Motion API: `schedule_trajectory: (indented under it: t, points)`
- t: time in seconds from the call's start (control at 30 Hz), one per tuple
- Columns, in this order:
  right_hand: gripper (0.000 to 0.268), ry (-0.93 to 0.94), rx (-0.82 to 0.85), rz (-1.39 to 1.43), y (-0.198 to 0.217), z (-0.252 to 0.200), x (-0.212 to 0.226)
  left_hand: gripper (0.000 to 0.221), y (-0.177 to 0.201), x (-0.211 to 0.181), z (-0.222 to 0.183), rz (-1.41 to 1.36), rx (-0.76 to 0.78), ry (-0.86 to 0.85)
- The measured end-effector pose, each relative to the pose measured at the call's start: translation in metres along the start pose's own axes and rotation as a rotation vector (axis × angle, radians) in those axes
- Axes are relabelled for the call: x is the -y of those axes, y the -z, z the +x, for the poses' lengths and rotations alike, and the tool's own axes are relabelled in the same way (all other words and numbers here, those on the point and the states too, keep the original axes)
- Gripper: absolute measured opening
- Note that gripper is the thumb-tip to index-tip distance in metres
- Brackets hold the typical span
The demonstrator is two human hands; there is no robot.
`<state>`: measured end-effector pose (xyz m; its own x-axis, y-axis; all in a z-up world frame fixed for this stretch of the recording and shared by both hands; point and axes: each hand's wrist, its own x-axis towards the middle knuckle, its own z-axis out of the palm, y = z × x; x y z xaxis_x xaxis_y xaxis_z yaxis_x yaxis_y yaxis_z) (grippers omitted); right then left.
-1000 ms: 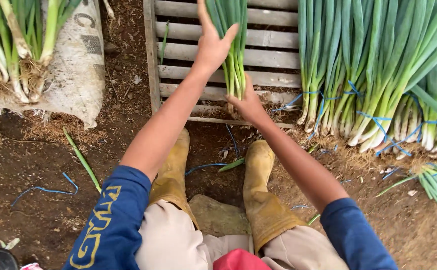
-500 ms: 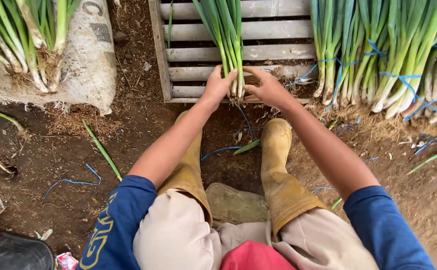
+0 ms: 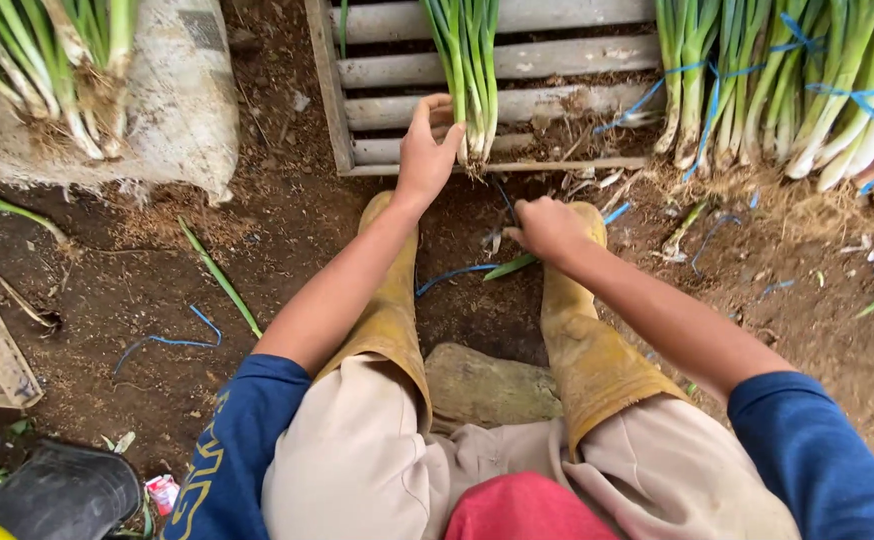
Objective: Tying bundles of green onions with plastic string
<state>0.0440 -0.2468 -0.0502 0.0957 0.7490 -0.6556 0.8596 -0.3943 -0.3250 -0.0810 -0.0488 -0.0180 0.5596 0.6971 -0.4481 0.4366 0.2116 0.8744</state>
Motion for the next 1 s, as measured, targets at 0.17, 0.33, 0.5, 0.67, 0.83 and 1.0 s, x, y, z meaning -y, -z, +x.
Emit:
schedule_trajectory:
  t: [0.17,0.33,0.5,0.67,0.83,1.0]
  points:
    - [0.037,0.064,-0.11,-0.081,-0.008,0.004,-0.003,0.041,-0.018,-0.006,-0.026,0.095,-0.084,-0.138]
    - [0.015,0.028,-0.133,0.249,-0.037,0.018,-0.026,0.018,-0.024,-0.013,-0.03,0.067,0.032,-0.366]
    - [0.013,0.048,0.073,0.53,0.061,-0.009,-0.009,0.03,-0.022,-0.036,-0.036,0.314,0.494,-0.343]
    - [0.022,0.034,0.263,0.621,0.085,-0.02,-0.002,0.038,-0.019,-0.041,-0.042,0.449,0.671,-0.325]
    - [0.01,0.168,0.163,0.801,0.087,-0.016,-0.006,0.015,-0.01,-0.056,-0.047,0.454,0.601,-0.285]
    - [0.012,0.1,0.158,0.86,0.125,-0.026,-0.001,0.009,-0.007,-0.051,-0.027,0.402,0.457,-0.386]
